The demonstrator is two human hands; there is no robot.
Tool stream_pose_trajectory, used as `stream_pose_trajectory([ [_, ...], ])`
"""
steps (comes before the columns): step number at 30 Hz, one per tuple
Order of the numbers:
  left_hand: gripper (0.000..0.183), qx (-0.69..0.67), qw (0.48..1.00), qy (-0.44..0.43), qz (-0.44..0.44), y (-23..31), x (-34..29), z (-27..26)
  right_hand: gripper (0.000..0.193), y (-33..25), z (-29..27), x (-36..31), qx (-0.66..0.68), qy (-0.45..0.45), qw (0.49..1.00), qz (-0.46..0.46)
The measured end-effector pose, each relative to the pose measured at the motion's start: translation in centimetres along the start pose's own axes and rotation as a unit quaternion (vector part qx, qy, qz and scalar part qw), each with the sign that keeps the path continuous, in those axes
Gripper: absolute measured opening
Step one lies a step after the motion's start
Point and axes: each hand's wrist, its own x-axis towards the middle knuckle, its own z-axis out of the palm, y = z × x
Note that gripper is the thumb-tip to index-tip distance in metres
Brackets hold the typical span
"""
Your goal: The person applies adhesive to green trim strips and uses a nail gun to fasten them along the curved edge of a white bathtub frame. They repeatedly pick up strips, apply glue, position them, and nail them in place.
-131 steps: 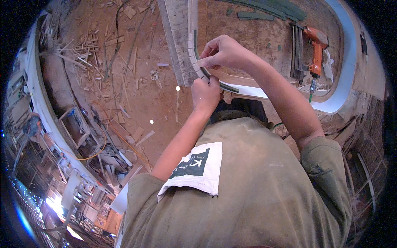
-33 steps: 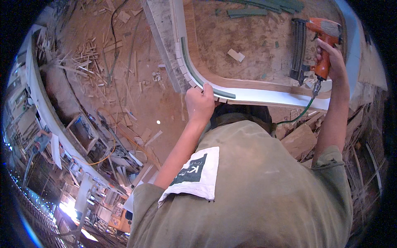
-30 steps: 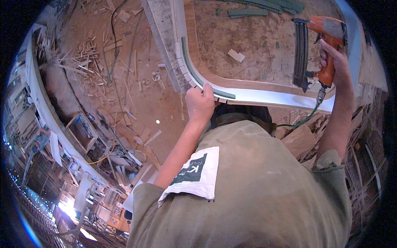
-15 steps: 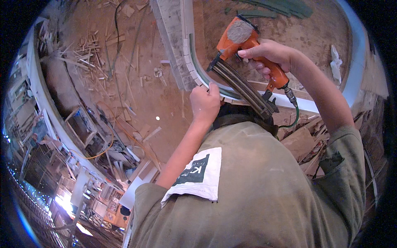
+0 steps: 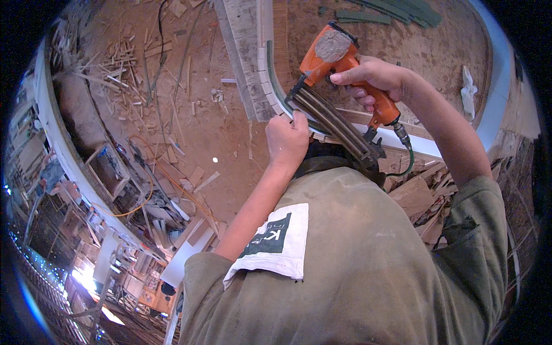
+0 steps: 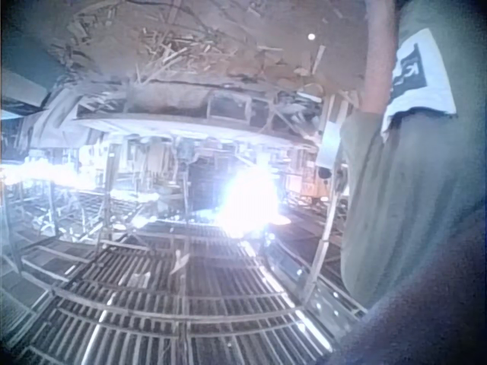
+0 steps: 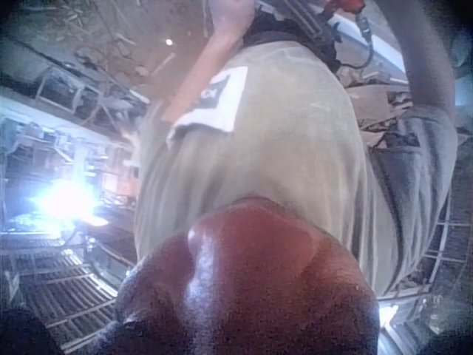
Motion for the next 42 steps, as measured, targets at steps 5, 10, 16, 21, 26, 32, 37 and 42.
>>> stream_pose_trajectory([
  [5,0.038,-0.003,1.000,-0.009,-0.024,0.3,-0.1,-0.2,0.038,0.1,0.3,-0.2,0.032,-0.011,0.999,-0.002],
  [10,0.038,-0.029,0.999,-0.015,-0.025,0.9,-0.2,-0.4,0.039,-0.3,0.1,0.0,0.020,0.002,0.999,-0.045],
  [16,0.038,0.001,1.000,-0.008,-0.010,0.9,-0.2,-0.4,0.039,-0.7,0.7,-0.1,0.022,0.008,0.999,-0.033],
  [21,0.037,0.012,1.000,-0.004,-0.001,0.2,-0.1,-0.2,0.032,-1.0,1.5,-0.6,0.048,0.019,0.998,-0.033],
  [26,0.036,-0.005,1.000,-0.003,-0.007,0.3,-0.1,-0.1,0.033,-0.6,1.1,-0.2,0.048,0.020,0.998,-0.032],
  [32,0.036,-0.007,1.000,-0.012,-0.026,0.6,-0.1,-0.3,0.033,-0.6,1.2,-0.3,0.041,0.019,0.998,-0.036],
  [37,0.037,-0.002,1.000,-0.016,-0.023,0.3,0.0,-0.2,0.032,-0.6,1.0,-0.2,0.047,0.003,0.998,-0.029],
  [42,0.037,-0.007,1.000,-0.010,-0.024,0.3,0.0,-0.1,0.033,-0.4,1.0,0.0,0.045,0.016,0.998,-0.028],
])
